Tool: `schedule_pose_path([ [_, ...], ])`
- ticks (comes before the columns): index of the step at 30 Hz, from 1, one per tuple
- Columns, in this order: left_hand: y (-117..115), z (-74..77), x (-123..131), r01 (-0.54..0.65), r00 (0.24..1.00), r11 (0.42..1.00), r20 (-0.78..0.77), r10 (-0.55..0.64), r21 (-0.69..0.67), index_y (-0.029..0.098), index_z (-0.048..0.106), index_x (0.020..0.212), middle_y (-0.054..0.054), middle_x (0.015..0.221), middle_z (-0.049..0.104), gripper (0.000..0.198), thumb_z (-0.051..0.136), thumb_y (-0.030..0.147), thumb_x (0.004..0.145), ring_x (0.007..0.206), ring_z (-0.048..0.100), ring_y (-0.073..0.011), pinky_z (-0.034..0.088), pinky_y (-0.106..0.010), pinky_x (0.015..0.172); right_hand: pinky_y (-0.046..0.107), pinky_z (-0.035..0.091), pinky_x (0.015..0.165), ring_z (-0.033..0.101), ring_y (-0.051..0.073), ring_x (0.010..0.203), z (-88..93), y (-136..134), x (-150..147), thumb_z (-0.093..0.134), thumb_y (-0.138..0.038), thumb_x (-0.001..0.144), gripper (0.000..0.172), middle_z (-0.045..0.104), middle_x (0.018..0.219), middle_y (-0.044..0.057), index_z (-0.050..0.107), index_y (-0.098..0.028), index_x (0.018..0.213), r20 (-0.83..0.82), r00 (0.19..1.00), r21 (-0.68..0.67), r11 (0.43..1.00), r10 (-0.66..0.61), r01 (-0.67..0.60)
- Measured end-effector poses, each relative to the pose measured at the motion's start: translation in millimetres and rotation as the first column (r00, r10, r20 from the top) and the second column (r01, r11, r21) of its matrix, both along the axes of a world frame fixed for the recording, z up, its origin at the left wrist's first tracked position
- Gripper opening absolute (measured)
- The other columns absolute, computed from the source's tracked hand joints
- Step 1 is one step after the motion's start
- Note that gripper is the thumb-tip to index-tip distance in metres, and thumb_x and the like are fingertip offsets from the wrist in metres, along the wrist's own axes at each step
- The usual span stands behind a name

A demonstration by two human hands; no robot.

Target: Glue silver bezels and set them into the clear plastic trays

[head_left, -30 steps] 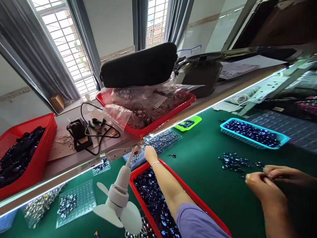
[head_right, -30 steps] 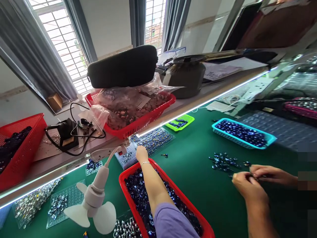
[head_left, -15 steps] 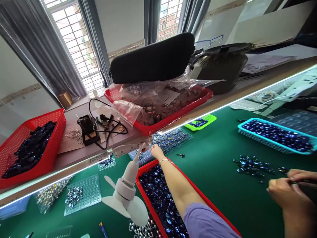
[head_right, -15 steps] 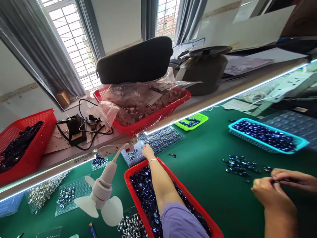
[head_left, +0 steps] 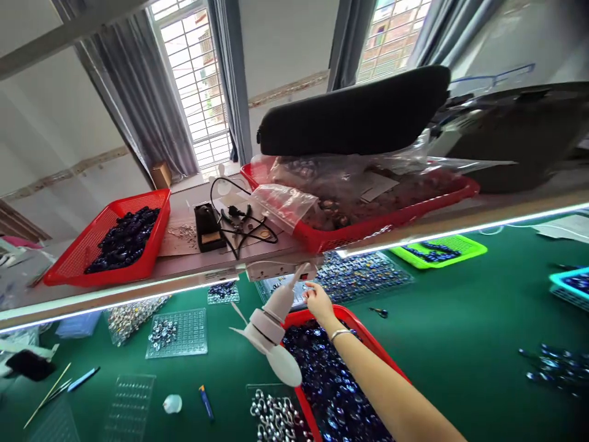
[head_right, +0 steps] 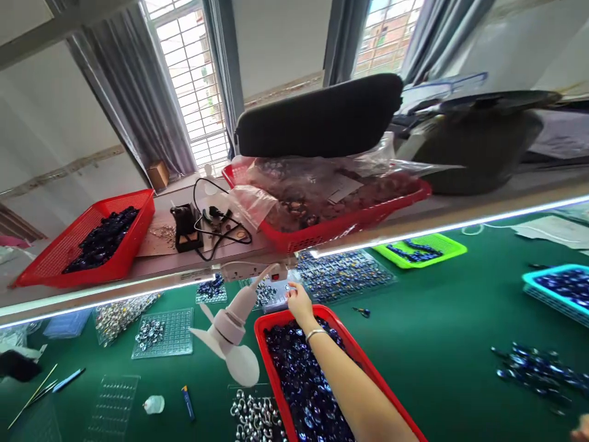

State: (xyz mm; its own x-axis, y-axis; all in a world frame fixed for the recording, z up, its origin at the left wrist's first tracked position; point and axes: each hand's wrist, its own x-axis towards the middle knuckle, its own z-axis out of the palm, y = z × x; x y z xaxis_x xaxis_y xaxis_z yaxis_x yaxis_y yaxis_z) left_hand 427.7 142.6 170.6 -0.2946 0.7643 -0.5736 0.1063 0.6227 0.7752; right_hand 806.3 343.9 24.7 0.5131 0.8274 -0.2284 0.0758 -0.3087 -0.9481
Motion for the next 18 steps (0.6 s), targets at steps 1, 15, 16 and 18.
schedule_pose_path([
  [1, -9, -4.4, -7, -0.015, 0.999, 1.0, 0.036, 0.015, 0.001, 0.019, 0.062, 0.106, -0.008, 0.1, 0.067, 0.029, 0.056, 0.043, 0.089, 0.085, 0.063, -0.0185, 0.056, -0.038, 0.073, 0.029, 0.052, 0.063, 0.059, 0.013, 0.066, 3.0, -12, -11, 0.053, -0.036, 0.098, 0.025, 0.061, 0.086, 0.002, 0.058, -0.013, 0.107, -0.006, 1.0, 0.015, 1.0, 0.012, -0.012],
  [15, -44, -48.8, -22, -0.208, 0.734, 0.978, 0.657, 0.174, -0.026, 0.025, 0.041, 0.127, -0.014, 0.131, 0.057, 0.045, 0.056, 0.043, 0.088, 0.076, 0.069, -0.0178, 0.053, -0.03, 0.064, 0.037, 0.055, 0.057, 0.064, 0.024, 0.059, 31.0, -255, -194, 0.042, -0.048, 0.084, 0.038, 0.064, 0.071, 0.006, 0.056, -0.019, 0.103, -0.046, 0.903, 0.05, 0.904, 0.427, -0.425],
  [16, -53, -50.0, -29, -0.209, 0.732, 0.978, 0.659, 0.174, -0.027, 0.024, 0.04, 0.126, -0.014, 0.13, 0.058, 0.045, 0.057, 0.042, 0.088, 0.075, 0.069, -0.0179, 0.052, -0.029, 0.061, 0.042, 0.057, 0.062, 0.066, 0.026, 0.065, 34.9, -261, -196, 0.043, -0.048, 0.083, 0.037, 0.066, 0.076, 0.009, 0.058, -0.019, 0.1, -0.009, 0.895, 0.049, 0.894, 0.447, -0.446],
  [18, -67, -52.0, -43, -0.205, 0.729, 0.978, 0.662, 0.174, -0.031, 0.023, 0.04, 0.124, -0.014, 0.126, 0.059, 0.045, 0.059, 0.041, 0.087, 0.072, 0.069, -0.0177, 0.051, -0.028, 0.058, 0.054, 0.052, 0.081, 0.065, 0.034, 0.087, 46.1, -262, -198, 0.046, -0.049, 0.082, 0.037, 0.067, 0.094, 0.015, 0.06, -0.02, 0.1, 0.093, 0.871, 0.068, 0.869, 0.483, -0.49],
])
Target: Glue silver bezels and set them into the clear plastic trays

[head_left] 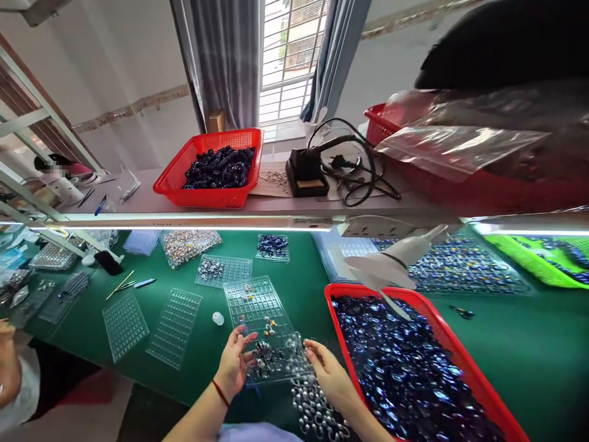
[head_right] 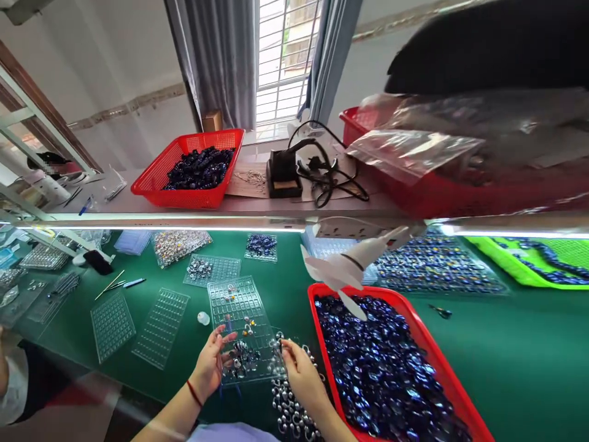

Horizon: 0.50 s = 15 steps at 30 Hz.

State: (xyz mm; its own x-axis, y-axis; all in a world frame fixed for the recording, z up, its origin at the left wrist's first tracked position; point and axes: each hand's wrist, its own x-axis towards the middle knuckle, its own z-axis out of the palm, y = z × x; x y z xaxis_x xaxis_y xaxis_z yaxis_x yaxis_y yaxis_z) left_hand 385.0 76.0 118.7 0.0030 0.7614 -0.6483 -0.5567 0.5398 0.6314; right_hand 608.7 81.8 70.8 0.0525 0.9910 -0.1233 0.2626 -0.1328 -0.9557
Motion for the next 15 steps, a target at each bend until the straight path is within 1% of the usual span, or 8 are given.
schedule_pose_path([
  [1, -6, -0.5, -6, 0.003, 1.0, 1.0, 0.003, -0.003, 0.0, 0.023, 0.04, 0.123, -0.013, 0.125, 0.06, 0.045, 0.059, 0.041, 0.086, 0.071, 0.069, -0.0175, 0.051, -0.028, 0.057, 0.059, 0.046, 0.091, 0.061, 0.036, 0.101, 7.1, 3, -2, 0.048, -0.048, 0.083, 0.037, 0.065, 0.105, 0.017, 0.061, -0.02, 0.104, 0.037, 0.999, 0.046, 0.998, 0.036, -0.038],
  [3, -15, -0.5, -15, 0.012, 1.0, 1.0, 0.012, -0.013, 0.005, 0.023, 0.041, 0.122, -0.012, 0.121, 0.062, 0.046, 0.061, 0.042, 0.085, 0.068, 0.068, -0.0164, 0.051, -0.027, 0.056, 0.059, 0.033, 0.105, 0.05, 0.035, 0.119, 22.7, 13, -12, 0.051, -0.041, 0.085, 0.036, 0.059, 0.123, 0.015, 0.062, -0.023, 0.113, 0.089, 0.983, 0.141, 0.974, 0.164, -0.175],
  [5, -22, 0.6, -20, 0.023, 0.999, 1.0, 0.022, -0.023, 0.014, 0.023, 0.042, 0.12, -0.011, 0.118, 0.064, 0.048, 0.064, 0.043, 0.083, 0.067, 0.067, -0.0153, 0.05, -0.026, 0.056, 0.054, 0.032, 0.109, 0.046, 0.031, 0.124, 37.3, 24, -30, 0.053, -0.032, 0.085, 0.033, 0.058, 0.129, 0.008, 0.064, -0.028, 0.116, 0.121, 0.934, 0.212, 0.91, 0.336, -0.355],
  [7, -29, 2.1, -24, 0.031, 0.999, 0.999, 0.033, -0.032, 0.02, 0.023, 0.043, 0.119, -0.011, 0.115, 0.065, 0.051, 0.066, 0.046, 0.08, 0.066, 0.067, -0.0146, 0.049, -0.025, 0.055, 0.052, 0.038, 0.104, 0.051, 0.03, 0.118, 48.0, 30, -49, 0.055, -0.024, 0.082, 0.032, 0.062, 0.123, 0.006, 0.068, -0.03, 0.11, 0.151, 0.868, 0.244, 0.833, 0.473, -0.497],
  [9, -37, 2.8, -28, 0.038, 0.998, 0.999, 0.039, -0.039, 0.025, 0.023, 0.044, 0.119, -0.01, 0.113, 0.065, 0.054, 0.068, 0.048, 0.078, 0.064, 0.066, -0.0138, 0.047, -0.023, 0.054, 0.049, 0.046, 0.093, 0.058, 0.029, 0.104, 53.5, 30, -65, 0.054, -0.021, 0.082, 0.027, 0.068, 0.107, 0.007, 0.072, -0.03, 0.101, 0.174, 0.819, 0.253, 0.779, 0.547, -0.574],
  [10, -41, 2.9, -31, 0.041, 0.998, 0.999, 0.041, -0.042, 0.027, 0.023, 0.044, 0.118, -0.01, 0.112, 0.066, 0.055, 0.069, 0.048, 0.077, 0.063, 0.065, -0.0132, 0.046, -0.023, 0.054, 0.046, 0.049, 0.086, 0.059, 0.028, 0.097, 54.2, 28, -70, 0.054, -0.021, 0.083, 0.024, 0.069, 0.099, 0.007, 0.073, -0.029, 0.095, 0.179, 0.805, 0.256, 0.764, 0.565, -0.593],
  [12, -47, 2.6, -37, 0.049, 0.998, 0.998, 0.043, -0.05, 0.032, 0.023, 0.045, 0.118, -0.01, 0.112, 0.066, 0.057, 0.07, 0.05, 0.075, 0.062, 0.065, -0.0126, 0.044, -0.022, 0.054, 0.041, 0.051, 0.076, 0.06, 0.026, 0.085, 52.4, 26, -76, 0.053, -0.025, 0.086, 0.02, 0.066, 0.086, 0.007, 0.072, -0.027, 0.084, 0.175, 0.803, 0.257, 0.76, 0.57, -0.596],
  [15, -53, 1.8, -44, 0.069, 0.996, 0.997, 0.047, -0.071, 0.027, 0.023, 0.045, 0.117, -0.009, 0.109, 0.067, 0.06, 0.072, 0.052, 0.073, 0.062, 0.065, -0.0123, 0.043, -0.021, 0.053, 0.036, 0.052, 0.068, 0.06, 0.023, 0.077, 44.4, 33, -80, 0.052, -0.032, 0.088, 0.019, 0.062, 0.082, 0.007, 0.067, -0.023, 0.081, 0.148, 0.849, 0.244, 0.814, 0.507, -0.528],
])
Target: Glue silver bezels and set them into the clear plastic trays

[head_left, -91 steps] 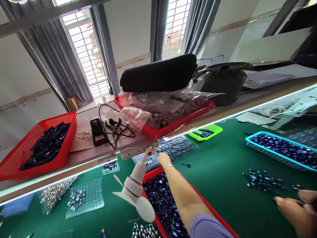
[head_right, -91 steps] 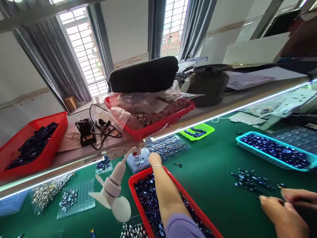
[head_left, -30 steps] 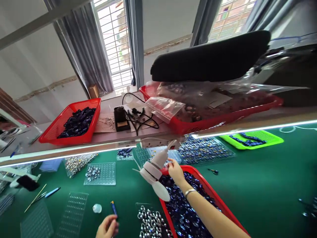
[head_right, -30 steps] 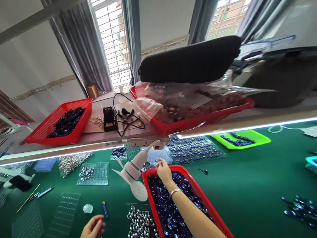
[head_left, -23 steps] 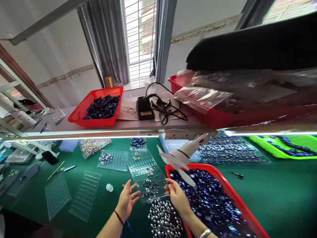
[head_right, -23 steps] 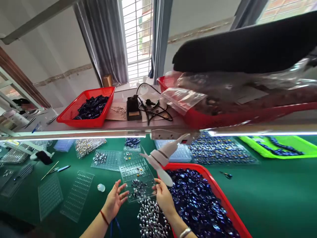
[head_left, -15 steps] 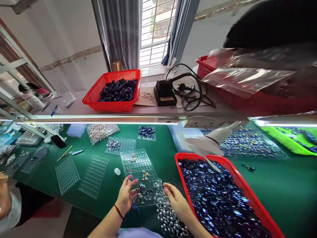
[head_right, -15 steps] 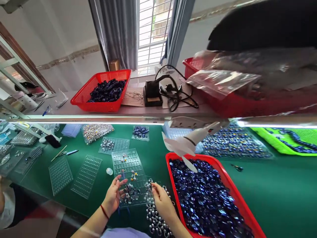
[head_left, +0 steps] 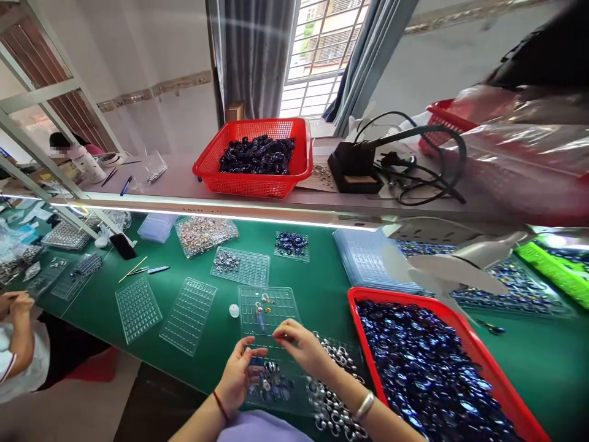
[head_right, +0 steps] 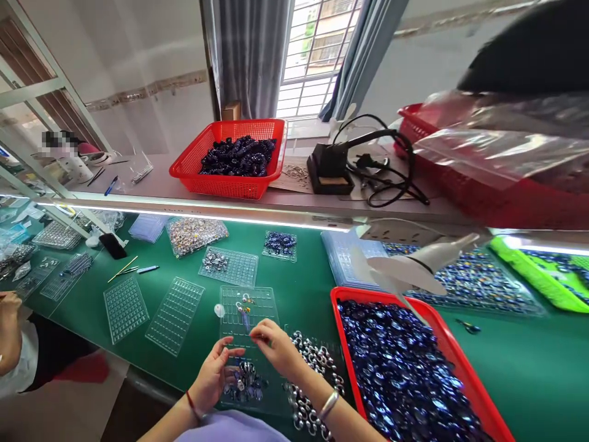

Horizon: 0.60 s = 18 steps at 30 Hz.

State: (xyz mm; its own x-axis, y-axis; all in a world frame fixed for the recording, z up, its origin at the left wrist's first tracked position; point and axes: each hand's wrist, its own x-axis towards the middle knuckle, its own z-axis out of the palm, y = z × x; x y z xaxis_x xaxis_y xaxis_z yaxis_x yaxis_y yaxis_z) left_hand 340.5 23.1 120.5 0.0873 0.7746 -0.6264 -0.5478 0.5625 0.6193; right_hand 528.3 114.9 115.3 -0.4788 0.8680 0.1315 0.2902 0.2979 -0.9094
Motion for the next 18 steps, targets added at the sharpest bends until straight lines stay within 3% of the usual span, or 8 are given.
schedule_pose_path([
  [5, -4, -1.5, -3, 0.066, 0.998, 0.998, -0.001, -0.066, -0.015, 0.021, 0.048, 0.114, -0.009, 0.106, 0.068, 0.059, 0.074, 0.052, 0.071, 0.06, 0.064, -0.011, 0.037, -0.019, 0.05, 0.039, 0.053, 0.072, 0.059, 0.026, 0.087, -13.2, 31, -13, 0.049, -0.043, 0.09, 0.03, 0.057, 0.098, 0.012, 0.062, -0.019, 0.103, 0.033, 0.973, -0.015, 0.973, -0.23, 0.23],
  [10, -5, -4.7, 0, 0.115, 0.993, 0.993, -0.013, -0.115, -0.017, 0.021, 0.05, 0.113, -0.01, 0.108, 0.068, 0.06, 0.074, 0.054, 0.069, 0.06, 0.064, -0.0114, 0.037, -0.02, 0.052, 0.052, 0.042, 0.091, 0.052, 0.033, 0.096, -20.1, 37, -29, 0.07, -0.045, 0.074, 0.044, 0.052, 0.099, 0.011, 0.061, -0.019, 0.107, 0.119, 0.943, 0.017, 0.95, -0.312, 0.312],
  [15, -4, -8.8, 0, 0.124, 0.992, 0.992, -0.022, -0.124, -0.022, 0.021, 0.05, 0.112, -0.011, 0.107, 0.068, 0.063, 0.074, 0.057, 0.066, 0.058, 0.062, -0.0105, 0.035, -0.02, 0.052, 0.047, 0.047, 0.084, 0.054, 0.029, 0.088, -31.3, 28, -29, 0.06, -0.035, 0.078, 0.017, 0.053, 0.092, 0.009, 0.06, -0.022, 0.088, 0.133, 0.954, -0.042, 0.96, -0.268, 0.276],
  [18, -4, -11.8, -1, 0.127, 0.992, 0.992, -0.023, -0.127, -0.026, 0.021, 0.051, 0.111, -0.011, 0.107, 0.068, 0.062, 0.074, 0.057, 0.066, 0.058, 0.062, -0.011, 0.034, -0.02, 0.051, 0.042, 0.05, 0.076, 0.056, 0.024, 0.078, -37.9, 30, -21, 0.061, -0.031, 0.078, 0.013, 0.054, 0.089, 0.007, 0.06, -0.021, 0.086, 0.136, 0.962, -0.116, 0.961, -0.235, 0.251],
])
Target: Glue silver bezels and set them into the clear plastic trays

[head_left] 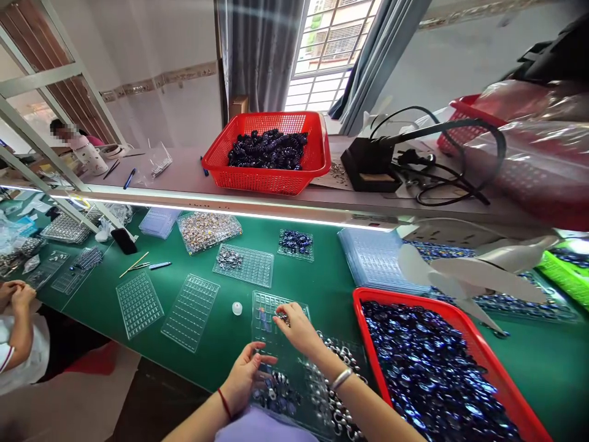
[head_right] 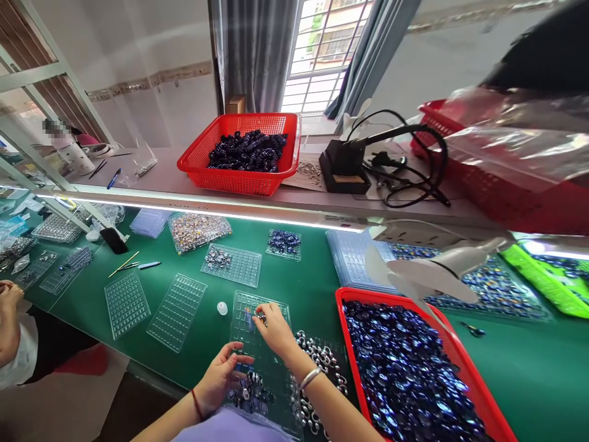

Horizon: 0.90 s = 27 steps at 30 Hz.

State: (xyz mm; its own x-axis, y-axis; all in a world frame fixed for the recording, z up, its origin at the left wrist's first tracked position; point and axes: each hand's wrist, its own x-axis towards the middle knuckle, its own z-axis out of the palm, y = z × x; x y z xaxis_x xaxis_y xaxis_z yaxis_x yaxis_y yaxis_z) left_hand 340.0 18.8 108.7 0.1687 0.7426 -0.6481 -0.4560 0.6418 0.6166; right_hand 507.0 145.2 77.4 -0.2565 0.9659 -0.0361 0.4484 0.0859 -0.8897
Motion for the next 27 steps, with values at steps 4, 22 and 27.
schedule_pose_path([
  [4, 1, -2.7, 3, 0.017, 1.0, 1.0, 0.003, -0.017, -0.002, 0.021, 0.051, 0.111, -0.011, 0.106, 0.069, 0.062, 0.074, 0.057, 0.066, 0.058, 0.063, -0.0115, 0.035, -0.02, 0.051, 0.037, 0.048, 0.077, 0.055, 0.017, 0.071, -4.8, 8, 13, 0.069, -0.024, 0.076, 0.014, 0.056, 0.084, 0.002, 0.063, -0.016, 0.086, -0.03, 1.0, -0.126, 0.992, 0.0, -0.003],
  [22, 26, -2.7, 11, -0.015, 1.0, 0.999, -0.001, 0.015, -0.036, 0.021, 0.049, 0.115, -0.01, 0.107, 0.068, 0.055, 0.072, 0.048, 0.073, 0.058, 0.063, -0.0111, 0.037, -0.019, 0.049, 0.024, 0.05, 0.054, 0.056, 0.014, 0.07, 30.2, 8, 48, 0.072, -0.033, 0.067, 0.026, 0.057, 0.083, 0.0, 0.058, -0.023, 0.086, -0.772, 0.357, -0.572, 0.82, -0.526, -0.027],
  [27, 33, 0.1, 14, -0.05, 0.999, 0.998, -0.015, 0.05, -0.034, 0.02, 0.048, 0.115, -0.01, 0.105, 0.069, 0.057, 0.074, 0.047, 0.072, 0.056, 0.063, -0.0106, 0.038, -0.019, 0.049, 0.022, 0.048, 0.05, 0.049, 0.012, 0.063, 48.9, -4, 24, 0.068, -0.036, 0.073, 0.022, 0.046, 0.074, -0.002, 0.056, -0.024, 0.089, -0.829, 0.083, -0.559, 0.822, -0.552, -0.107],
])
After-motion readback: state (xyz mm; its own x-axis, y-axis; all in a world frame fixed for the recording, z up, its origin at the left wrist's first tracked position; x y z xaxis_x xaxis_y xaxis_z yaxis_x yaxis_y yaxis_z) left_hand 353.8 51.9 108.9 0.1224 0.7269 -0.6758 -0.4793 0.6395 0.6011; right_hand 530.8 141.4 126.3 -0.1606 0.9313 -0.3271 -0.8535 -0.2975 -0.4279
